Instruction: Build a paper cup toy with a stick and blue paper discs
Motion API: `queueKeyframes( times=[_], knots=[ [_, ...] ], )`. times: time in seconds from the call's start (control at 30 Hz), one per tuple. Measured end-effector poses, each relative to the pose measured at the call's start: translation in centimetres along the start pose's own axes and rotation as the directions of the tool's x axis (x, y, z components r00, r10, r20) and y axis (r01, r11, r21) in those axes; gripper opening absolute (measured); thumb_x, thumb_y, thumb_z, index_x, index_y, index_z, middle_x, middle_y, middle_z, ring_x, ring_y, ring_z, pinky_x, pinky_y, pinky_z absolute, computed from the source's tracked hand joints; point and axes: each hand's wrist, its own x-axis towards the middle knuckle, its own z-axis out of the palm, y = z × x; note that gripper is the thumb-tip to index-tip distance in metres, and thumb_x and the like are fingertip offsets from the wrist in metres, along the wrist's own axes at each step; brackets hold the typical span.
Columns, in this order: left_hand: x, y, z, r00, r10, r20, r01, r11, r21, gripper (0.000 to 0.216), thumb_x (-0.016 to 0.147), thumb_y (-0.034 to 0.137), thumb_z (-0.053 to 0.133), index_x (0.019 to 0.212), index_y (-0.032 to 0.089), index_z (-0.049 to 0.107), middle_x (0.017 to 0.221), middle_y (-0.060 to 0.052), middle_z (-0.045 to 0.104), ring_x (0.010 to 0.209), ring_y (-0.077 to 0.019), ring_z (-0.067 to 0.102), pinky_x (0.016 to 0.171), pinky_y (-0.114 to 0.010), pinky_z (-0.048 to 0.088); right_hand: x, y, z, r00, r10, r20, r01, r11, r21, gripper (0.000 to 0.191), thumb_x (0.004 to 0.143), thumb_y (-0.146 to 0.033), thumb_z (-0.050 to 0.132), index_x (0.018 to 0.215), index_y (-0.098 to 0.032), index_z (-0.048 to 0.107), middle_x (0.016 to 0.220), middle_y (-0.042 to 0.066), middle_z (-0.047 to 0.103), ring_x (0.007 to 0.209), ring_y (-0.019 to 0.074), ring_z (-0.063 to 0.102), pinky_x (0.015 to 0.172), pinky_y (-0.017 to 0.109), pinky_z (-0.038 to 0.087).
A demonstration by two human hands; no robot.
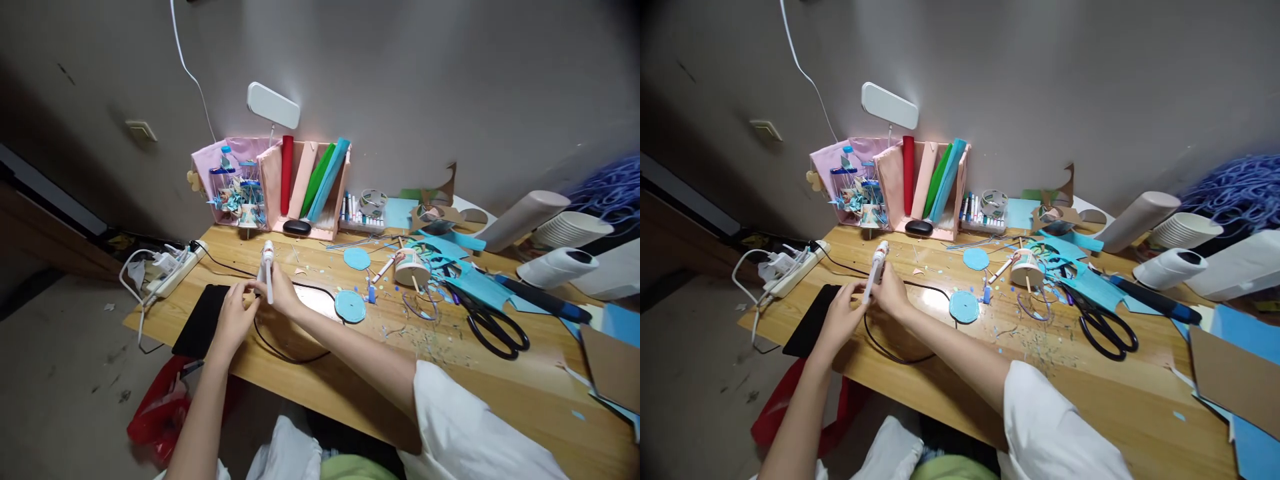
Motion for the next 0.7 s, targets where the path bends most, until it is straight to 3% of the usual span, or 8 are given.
queueKeyframes(
  times=[0.23, 0.43, 0.57, 0.7],
  knots=[
    [3.9, -1.8, 3.5, 0.994, -0.092, -0.064, 0.090, 0.995, -0.037, 0.028, 0.075, 0.024, 0.050, 0.102, 0.019, 0.055, 0.095, -0.008, 0.065, 0.082, -0.0202, 0.064, 0.074, -0.032, 0.049, 2.9, 1.1, 0.9, 0.999, 0.027, -0.029, -0.032, 0.986, -0.165, 0.037, 0.077, -0.033, 0.059, 0.106, -0.020, 0.040, 0.103, 0.010, 0.061, 0.095, 0.0266, 0.057, 0.077, 0.036, 0.041],
    [5.3, -2.5, 4.8, 0.984, -0.165, -0.064, 0.164, 0.986, -0.015, 0.021, 0.072, 0.021, 0.050, 0.091, 0.017, 0.058, 0.088, -0.011, 0.068, 0.078, -0.0227, 0.065, 0.071, -0.033, 0.049, 3.7, 1.0, 0.2, 0.998, 0.007, 0.059, 0.006, 0.974, -0.225, 0.031, 0.077, -0.021, 0.056, 0.105, -0.016, 0.046, 0.102, 0.014, 0.063, 0.094, 0.0287, 0.059, 0.078, 0.039, 0.043],
    [5.6, -2.8, 5.4, 0.983, -0.173, -0.061, 0.173, 0.985, -0.016, 0.026, 0.070, 0.026, 0.055, 0.094, 0.017, 0.058, 0.093, -0.011, 0.067, 0.081, -0.0226, 0.065, 0.074, -0.034, 0.049, -0.2, 0.4, -3.8, 0.992, -0.100, 0.076, 0.115, 0.968, -0.225, 0.046, 0.079, -0.024, 0.055, 0.121, -0.014, 0.041, 0.120, 0.016, 0.056, 0.110, 0.0276, 0.052, 0.091, 0.041, 0.039],
    [5.9, -2.6, 5.7, 0.981, -0.184, -0.062, 0.183, 0.983, -0.016, 0.028, 0.071, 0.030, 0.057, 0.095, 0.016, 0.058, 0.093, -0.012, 0.067, 0.083, -0.0232, 0.064, 0.076, -0.035, 0.049, -6.3, 1.9, -11.6, 0.974, -0.226, 0.006, 0.223, 0.955, -0.197, 0.058, 0.079, -0.028, 0.055, 0.132, -0.019, 0.031, 0.124, 0.012, 0.053, 0.107, 0.0216, 0.052, 0.091, 0.037, 0.042]
  ],
)
